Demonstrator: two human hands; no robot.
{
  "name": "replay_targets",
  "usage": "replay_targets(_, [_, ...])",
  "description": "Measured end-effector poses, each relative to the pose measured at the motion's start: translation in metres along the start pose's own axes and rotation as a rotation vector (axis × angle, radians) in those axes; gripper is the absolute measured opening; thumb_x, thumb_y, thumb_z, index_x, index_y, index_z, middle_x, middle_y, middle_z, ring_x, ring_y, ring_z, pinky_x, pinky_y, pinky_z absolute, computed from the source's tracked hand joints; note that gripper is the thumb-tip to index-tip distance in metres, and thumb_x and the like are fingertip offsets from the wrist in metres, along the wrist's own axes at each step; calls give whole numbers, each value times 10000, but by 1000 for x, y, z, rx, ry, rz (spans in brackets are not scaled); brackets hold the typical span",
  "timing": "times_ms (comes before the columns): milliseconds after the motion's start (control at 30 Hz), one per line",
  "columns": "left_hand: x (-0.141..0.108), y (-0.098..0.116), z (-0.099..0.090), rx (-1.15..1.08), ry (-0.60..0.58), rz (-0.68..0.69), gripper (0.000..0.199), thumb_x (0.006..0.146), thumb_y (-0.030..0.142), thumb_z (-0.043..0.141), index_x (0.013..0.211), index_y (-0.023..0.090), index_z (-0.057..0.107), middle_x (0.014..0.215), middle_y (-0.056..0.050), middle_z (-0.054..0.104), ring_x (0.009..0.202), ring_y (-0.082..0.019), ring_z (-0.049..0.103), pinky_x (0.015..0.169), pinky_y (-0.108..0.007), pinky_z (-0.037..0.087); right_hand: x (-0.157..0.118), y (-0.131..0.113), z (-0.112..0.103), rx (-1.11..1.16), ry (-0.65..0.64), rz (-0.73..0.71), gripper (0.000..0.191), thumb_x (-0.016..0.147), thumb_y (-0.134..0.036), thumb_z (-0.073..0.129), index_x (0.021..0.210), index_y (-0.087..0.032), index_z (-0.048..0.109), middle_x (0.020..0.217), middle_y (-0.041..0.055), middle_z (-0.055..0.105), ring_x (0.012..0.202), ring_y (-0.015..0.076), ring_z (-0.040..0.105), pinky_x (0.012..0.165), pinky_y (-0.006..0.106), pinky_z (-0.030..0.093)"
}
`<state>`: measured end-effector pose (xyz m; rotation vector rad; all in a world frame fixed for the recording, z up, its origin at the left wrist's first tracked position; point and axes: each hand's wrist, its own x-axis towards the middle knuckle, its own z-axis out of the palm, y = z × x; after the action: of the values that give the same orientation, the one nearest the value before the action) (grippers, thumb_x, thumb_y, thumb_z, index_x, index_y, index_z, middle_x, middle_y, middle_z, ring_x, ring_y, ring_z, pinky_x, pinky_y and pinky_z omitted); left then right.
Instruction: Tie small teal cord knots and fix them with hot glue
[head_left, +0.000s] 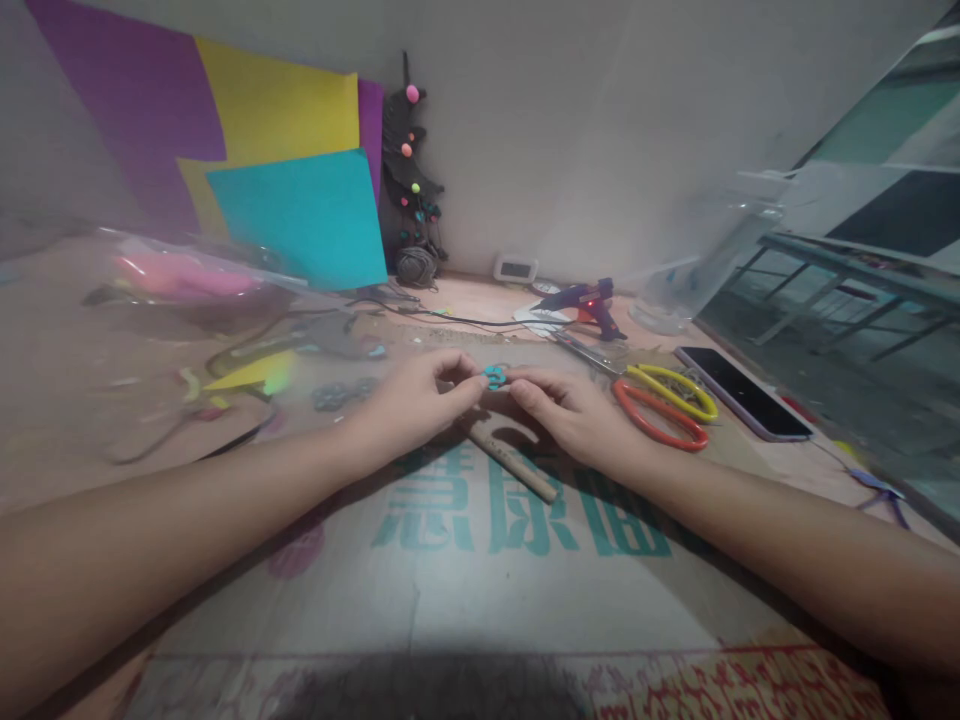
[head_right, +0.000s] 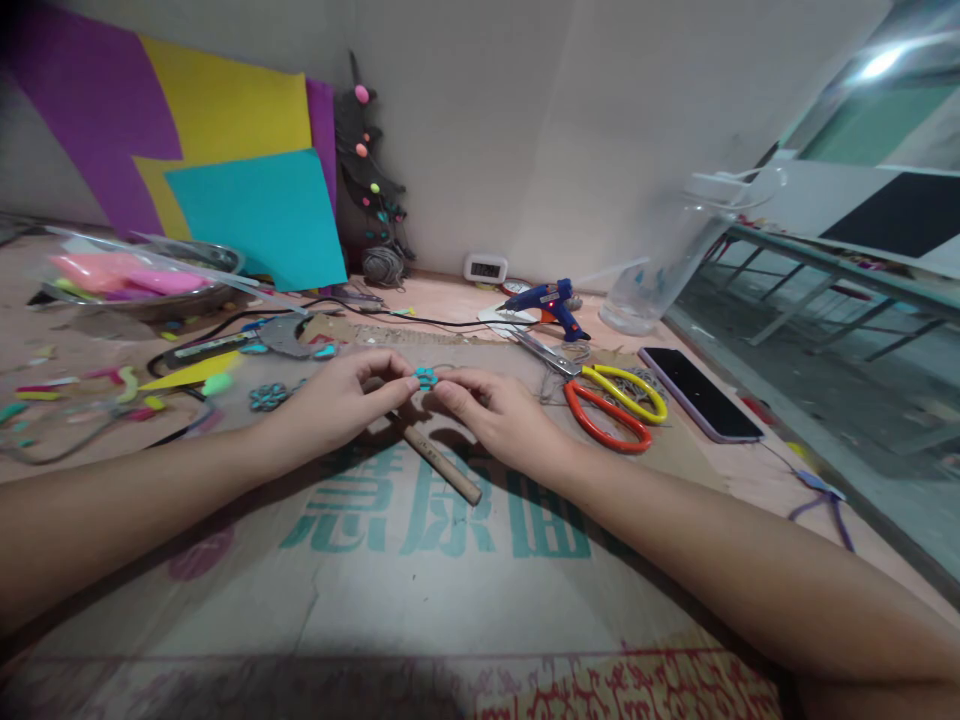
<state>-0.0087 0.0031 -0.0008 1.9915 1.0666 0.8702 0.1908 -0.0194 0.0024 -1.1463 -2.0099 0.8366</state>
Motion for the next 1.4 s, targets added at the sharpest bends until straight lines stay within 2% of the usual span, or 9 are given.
replay_targets(200, [-1,2,0,16,-14,-6,226,873,344,514,753,173,599,727,-6,649,705,-166,599,633,-270,426,0,3,5,385,74,185,325,912,-372,541,1196,-225,600,907,30,700,753,158,671,659,304,557])
replay_targets(333, [0,2,-1,23,-5,3,218,873,337,518,758,171,601,742,-6,650,719,-164,600,648,-271,426,3,4,4,527,120,104,402,832,-273,662,1211,-251,529,943,14,681,803,136,674,748,292,566])
replay_targets(400, [0,0,-1,-5,-9,-6,208,871,337,520,776,173,606,757,-6,655,728,-165,606,655,-272,432,4,4,4,583,126,73,351,805,-256,691,1111,-260,519,957,6,672,819,136,675,772,308,567])
replay_targets(567, [0,-2,0,-11,3,-20,189,854,328,538,779,172,615,757,-7,660,732,-167,608,654,-270,439,4,7,5,440,117,104,202,821,-330,682,802,-197,531,805,-11,637,727,119,639,691,273,535])
replay_targets(667, [0,-1,0,-28,8,-27,200,859,335,534,774,171,611,745,-9,660,720,-164,614,636,-262,448,2,8,5,366,95,150,249,868,-413,612,802,-176,572,777,13,647,681,119,617,597,245,498])
replay_targets(800, [0,-2,0,-53,40,-56,229,867,373,528,787,173,603,735,-12,659,697,-164,618,585,-250,457,-1,6,7,383,40,172,253,913,-428,532,866,-181,561,683,-14,621,492,76,511,427,192,377])
replay_targets(967, [2,-4,0,-53,61,-42,232,862,368,531,770,167,603,728,-13,652,689,-156,607,576,-242,469,-2,1,6,315,44,155,169,913,-338,535,875,-177,570,667,-14,610,596,102,596,492,200,439])
replay_targets(1200, [0,-1,-1,-61,53,-90,223,864,375,528,795,171,583,746,-20,662,662,-154,611,517,-223,447,-2,2,6,346,47,161,160,821,-279,657,815,-178,533,666,-16,629,544,93,561,491,218,433])
replay_targets(1400, [2,-3,-1,-37,56,-43,225,865,355,522,765,166,591,743,-15,657,711,-162,615,633,-267,479,-1,5,9,356,53,52,145,822,-166,595,881,-207,469,692,-55,555,560,82,517,507,222,417])
